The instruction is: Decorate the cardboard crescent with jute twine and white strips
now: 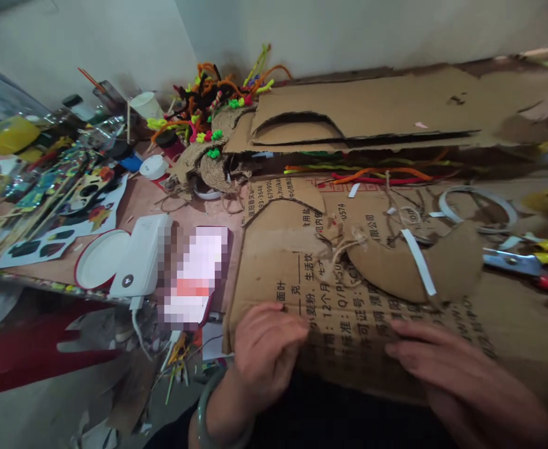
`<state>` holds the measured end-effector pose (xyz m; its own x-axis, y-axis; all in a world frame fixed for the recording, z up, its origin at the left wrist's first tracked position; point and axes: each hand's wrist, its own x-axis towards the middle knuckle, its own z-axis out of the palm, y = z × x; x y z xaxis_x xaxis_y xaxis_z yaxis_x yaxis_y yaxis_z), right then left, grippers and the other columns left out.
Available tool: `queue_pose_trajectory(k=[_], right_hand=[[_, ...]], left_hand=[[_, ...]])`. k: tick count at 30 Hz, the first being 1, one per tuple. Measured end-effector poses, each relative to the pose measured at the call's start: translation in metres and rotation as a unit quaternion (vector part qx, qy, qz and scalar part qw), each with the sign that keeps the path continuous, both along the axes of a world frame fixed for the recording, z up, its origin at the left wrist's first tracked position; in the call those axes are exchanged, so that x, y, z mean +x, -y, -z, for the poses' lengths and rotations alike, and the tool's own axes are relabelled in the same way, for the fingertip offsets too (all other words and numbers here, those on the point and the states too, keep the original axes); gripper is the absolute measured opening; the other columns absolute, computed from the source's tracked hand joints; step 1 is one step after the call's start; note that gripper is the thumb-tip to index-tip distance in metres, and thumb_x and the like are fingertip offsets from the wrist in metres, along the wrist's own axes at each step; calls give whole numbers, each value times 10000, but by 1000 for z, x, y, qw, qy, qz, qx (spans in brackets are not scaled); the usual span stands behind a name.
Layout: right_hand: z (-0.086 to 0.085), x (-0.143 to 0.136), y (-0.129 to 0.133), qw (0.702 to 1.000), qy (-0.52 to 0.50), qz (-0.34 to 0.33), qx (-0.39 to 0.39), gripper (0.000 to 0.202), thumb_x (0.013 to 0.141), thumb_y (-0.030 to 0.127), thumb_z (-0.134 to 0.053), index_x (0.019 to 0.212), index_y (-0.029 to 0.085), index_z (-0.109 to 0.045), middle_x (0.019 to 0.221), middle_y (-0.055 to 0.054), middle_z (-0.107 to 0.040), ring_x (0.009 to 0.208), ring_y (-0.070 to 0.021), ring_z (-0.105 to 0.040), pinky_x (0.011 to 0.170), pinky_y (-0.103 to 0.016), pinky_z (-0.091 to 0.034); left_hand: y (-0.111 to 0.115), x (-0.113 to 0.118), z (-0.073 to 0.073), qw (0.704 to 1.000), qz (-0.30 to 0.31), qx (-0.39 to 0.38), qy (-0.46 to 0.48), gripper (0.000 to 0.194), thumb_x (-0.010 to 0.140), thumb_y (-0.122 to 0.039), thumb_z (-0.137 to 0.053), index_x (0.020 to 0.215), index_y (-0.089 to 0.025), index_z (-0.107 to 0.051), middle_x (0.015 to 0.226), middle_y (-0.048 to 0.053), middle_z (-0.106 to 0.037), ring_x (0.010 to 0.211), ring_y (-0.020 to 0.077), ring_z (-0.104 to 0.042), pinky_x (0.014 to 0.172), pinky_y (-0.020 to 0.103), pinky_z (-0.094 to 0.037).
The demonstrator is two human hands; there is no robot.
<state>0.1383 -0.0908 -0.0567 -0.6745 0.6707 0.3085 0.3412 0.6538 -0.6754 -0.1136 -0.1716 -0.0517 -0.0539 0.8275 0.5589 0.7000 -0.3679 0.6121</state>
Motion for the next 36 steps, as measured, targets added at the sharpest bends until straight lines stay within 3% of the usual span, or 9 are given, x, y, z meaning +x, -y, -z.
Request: queue_pose_trajectory(k=[2,4,9,14,19,25,28,32,36], right_hand=[[-6,-7,-4,996,-28,-71,48,545,699,51,-554,1138,375,-539,943,30,-719,1036,-179,-629,821,-315,-572],[-13,-12,-6,994,-76,-55,64,458,717,18,-524,1081,294,-559,918,-3,-716,1034,-179,-625,853,-326,-557],[-23,-14,-5,975,-165,-113,97,310,745,-6,-477,982,168,-577,867,-50,-703,990,-172,-632,847,-317,-550],[-27,13,-8,973,-174,-115,98,270,767,12,-461,955,163,-582,848,-56,-697,972,-171,-630,837,-327,-549],[-26,55,-18,980,-162,-52,103,230,788,31,-472,936,164,-588,837,-54,-690,970,-162,-621,826,-307,-542],[-26,94,-30,981,-143,9,129,230,794,43,-472,942,175,-590,847,-43,-689,948,-164,-626,808,-306,-540],[-34,106,-42,980,-117,11,161,203,809,66,-466,926,173,-594,823,-44,-686,911,-160,-637,805,-304,-535],[-54,115,-64,979,-78,-18,188,181,827,97,-457,902,149,-613,852,-66,-691,884,-156,-641,803,-294,-520],[-74,109,-94,992,-52,3,118,175,827,174,-492,912,152,-643,910,-67,-701,868,-170,-639,789,-310,-500]], left_hand=[[0,2,2,999,-28,25,0,179,762,-38,-565,859,-184,-601,770,28,-729,709,140,-681,780,341,-530],[0,5,4,998,-50,33,7,170,764,-47,-576,853,-187,-613,774,23,-730,720,141,-681,781,337,-530],[0,27,0,997,-74,26,26,160,747,-48,-609,803,-196,-633,728,-5,-718,675,130,-669,865,370,-492],[-10,64,-11,996,-47,11,77,116,757,-89,-622,737,-203,-620,679,-26,-697,654,124,-659,881,373,-484],[-30,101,-24,987,-9,-46,156,84,783,-147,-620,722,-202,-639,670,-26,-697,670,122,-651,897,347,-476],[-58,138,-39,936,49,-141,320,146,848,-242,-561,839,-218,-705,748,-3,-726,701,121,-654,724,240,-504],[-75,146,-47,915,64,-184,354,93,800,-251,-627,800,-201,-705,734,6,-726,649,121,-648,672,235,-511],[-104,148,-63,912,66,-188,359,47,732,-225,-683,713,-183,-689,653,0,-702,581,118,-626,601,235,-500],[-135,145,-74,915,80,-152,365,90,682,-171,-710,616,-177,-650,561,-26,-650,569,92,-585,635,218,-469]])
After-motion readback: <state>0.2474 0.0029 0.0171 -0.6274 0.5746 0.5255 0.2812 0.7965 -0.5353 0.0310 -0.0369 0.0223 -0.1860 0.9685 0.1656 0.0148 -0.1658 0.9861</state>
